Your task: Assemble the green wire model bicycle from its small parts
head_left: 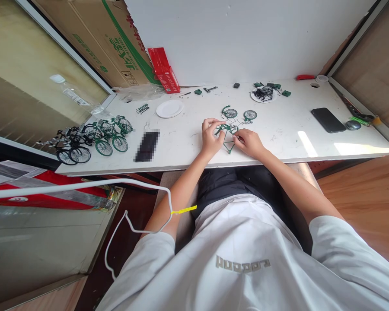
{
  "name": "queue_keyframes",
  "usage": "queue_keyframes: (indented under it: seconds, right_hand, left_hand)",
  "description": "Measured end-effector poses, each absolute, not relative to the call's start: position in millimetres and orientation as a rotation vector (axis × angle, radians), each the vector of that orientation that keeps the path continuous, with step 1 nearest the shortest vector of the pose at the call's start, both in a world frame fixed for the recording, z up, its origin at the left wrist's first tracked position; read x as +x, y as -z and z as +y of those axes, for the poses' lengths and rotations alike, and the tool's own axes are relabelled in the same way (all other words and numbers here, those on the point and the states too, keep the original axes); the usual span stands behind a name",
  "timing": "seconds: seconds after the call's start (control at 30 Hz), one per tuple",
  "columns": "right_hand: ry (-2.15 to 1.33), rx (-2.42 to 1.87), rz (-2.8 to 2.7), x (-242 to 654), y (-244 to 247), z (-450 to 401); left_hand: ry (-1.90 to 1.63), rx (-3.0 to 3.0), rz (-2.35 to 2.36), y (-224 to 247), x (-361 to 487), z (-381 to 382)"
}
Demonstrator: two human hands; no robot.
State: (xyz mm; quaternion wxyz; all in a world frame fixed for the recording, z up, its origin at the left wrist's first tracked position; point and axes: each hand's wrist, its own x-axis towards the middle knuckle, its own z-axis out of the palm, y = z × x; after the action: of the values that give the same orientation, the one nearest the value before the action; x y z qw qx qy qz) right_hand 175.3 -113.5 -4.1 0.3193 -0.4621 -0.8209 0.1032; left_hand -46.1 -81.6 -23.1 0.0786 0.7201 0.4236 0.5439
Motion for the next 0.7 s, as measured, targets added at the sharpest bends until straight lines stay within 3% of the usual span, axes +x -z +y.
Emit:
queue_keyframes:
  seconds: [0.7]
  right_hand:
    - [-0.251,-1.232,-2.133,173.3,1.2,-116.5]
  left_hand:
    - [-1.626,2.155,1.239,22.0,-44.6,-82.9]
